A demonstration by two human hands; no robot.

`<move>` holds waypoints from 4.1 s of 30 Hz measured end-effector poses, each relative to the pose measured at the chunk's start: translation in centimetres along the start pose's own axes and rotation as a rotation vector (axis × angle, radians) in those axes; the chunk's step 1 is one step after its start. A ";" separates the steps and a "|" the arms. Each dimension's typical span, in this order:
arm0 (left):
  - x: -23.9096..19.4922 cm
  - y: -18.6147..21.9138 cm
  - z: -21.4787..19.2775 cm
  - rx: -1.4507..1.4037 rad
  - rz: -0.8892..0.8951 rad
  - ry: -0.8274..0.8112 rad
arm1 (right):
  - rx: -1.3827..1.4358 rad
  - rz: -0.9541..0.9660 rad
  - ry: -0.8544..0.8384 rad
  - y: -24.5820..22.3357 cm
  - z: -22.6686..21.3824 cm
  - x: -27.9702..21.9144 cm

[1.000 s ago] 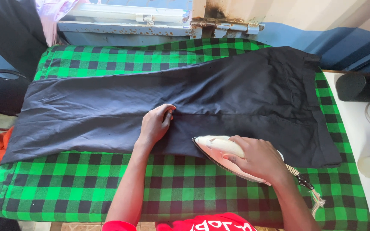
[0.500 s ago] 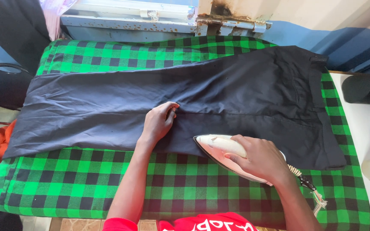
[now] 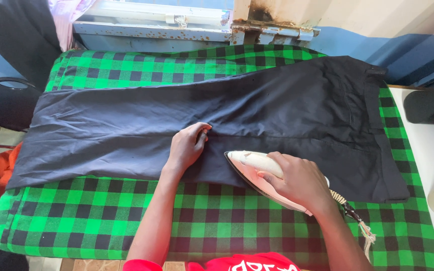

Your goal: The person irons a pair of black trousers laid out on a green and black checkered ironing board. They spray the trousers with water from a spray bottle and then use a white electric iron to smooth the fabric, repeatedly adjusting the trousers with their hands.

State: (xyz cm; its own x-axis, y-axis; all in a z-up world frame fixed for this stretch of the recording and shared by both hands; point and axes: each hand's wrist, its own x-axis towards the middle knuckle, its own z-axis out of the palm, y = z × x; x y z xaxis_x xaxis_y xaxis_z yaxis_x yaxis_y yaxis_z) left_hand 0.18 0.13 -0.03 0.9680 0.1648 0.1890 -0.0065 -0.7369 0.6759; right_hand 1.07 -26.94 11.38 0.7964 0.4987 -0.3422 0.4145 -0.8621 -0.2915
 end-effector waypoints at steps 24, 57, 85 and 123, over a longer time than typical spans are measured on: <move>-0.1 0.0 -0.2 -0.023 0.025 0.008 | -0.218 0.173 0.049 3.3 2.3 -3.0; -0.6 -0.3 -2.5 -0.107 -0.046 -0.120 | -0.072 -0.288 -0.180 2.0 -1.4 -2.1; -0.8 -3.4 -5.9 -0.347 -0.348 -0.060 | -0.131 -0.364 0.154 -6.5 3.1 2.5; 0.1 -6.0 -3.2 -0.282 -0.115 0.660 | 0.002 -0.151 0.060 5.4 -0.1 -1.7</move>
State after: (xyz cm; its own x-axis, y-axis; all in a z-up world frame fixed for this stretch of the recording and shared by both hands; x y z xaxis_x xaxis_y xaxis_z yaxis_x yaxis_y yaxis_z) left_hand -0.51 6.69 -1.82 0.6139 0.6578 0.4364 -0.0648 -0.5090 0.8583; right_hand 2.02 -32.48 10.48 0.7499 0.6163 -0.2405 0.5309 -0.7775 -0.3371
